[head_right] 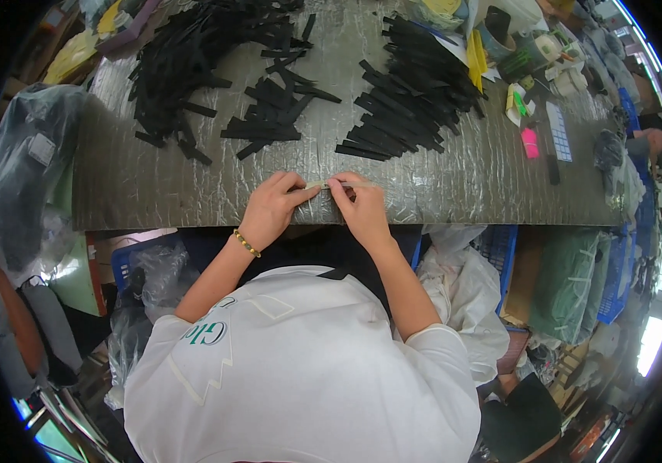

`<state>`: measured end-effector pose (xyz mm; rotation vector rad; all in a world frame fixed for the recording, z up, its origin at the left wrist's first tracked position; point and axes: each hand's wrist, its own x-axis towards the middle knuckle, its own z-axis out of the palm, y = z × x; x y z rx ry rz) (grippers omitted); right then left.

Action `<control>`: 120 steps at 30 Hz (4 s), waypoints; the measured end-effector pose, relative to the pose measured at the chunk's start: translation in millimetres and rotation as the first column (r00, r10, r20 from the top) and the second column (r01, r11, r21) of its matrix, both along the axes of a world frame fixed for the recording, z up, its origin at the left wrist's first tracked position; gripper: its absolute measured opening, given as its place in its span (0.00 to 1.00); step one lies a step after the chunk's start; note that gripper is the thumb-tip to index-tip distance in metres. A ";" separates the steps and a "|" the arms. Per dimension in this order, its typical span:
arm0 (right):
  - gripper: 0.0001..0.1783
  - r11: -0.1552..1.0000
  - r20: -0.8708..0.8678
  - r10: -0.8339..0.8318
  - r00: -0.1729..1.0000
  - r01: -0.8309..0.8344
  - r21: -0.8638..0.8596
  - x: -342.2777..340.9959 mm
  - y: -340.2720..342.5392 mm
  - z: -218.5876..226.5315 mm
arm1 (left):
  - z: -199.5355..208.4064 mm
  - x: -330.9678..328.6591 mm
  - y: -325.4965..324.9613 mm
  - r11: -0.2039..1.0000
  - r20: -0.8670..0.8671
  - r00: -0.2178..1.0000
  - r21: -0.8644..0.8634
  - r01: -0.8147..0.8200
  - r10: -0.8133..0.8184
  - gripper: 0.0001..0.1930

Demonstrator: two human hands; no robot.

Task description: Organizing and sorting black material strips on a workbench for shoe manufacturing.

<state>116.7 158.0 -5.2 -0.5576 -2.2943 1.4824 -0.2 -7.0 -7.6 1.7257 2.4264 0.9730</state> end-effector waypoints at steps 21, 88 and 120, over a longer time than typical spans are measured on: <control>0.10 0.995 0.026 0.095 0.995 -0.095 0.005 -11.4 -15.3 2.4 | -4.3 -2.8 1.7 0.987 0.212 0.976 0.142 -0.069 0.038 0.25; 0.14 0.866 0.100 0.274 0.956 -0.291 0.406 -2.2 16.6 15.0 | -4.5 -16.3 -6.6 0.985 0.184 0.981 0.167 0.033 -0.064 0.06; 0.14 0.998 0.003 -0.017 1.000 0.017 -0.062 13.8 14.4 6.6 | -2.1 7.6 12.4 0.994 0.057 0.998 0.109 0.007 -0.014 0.16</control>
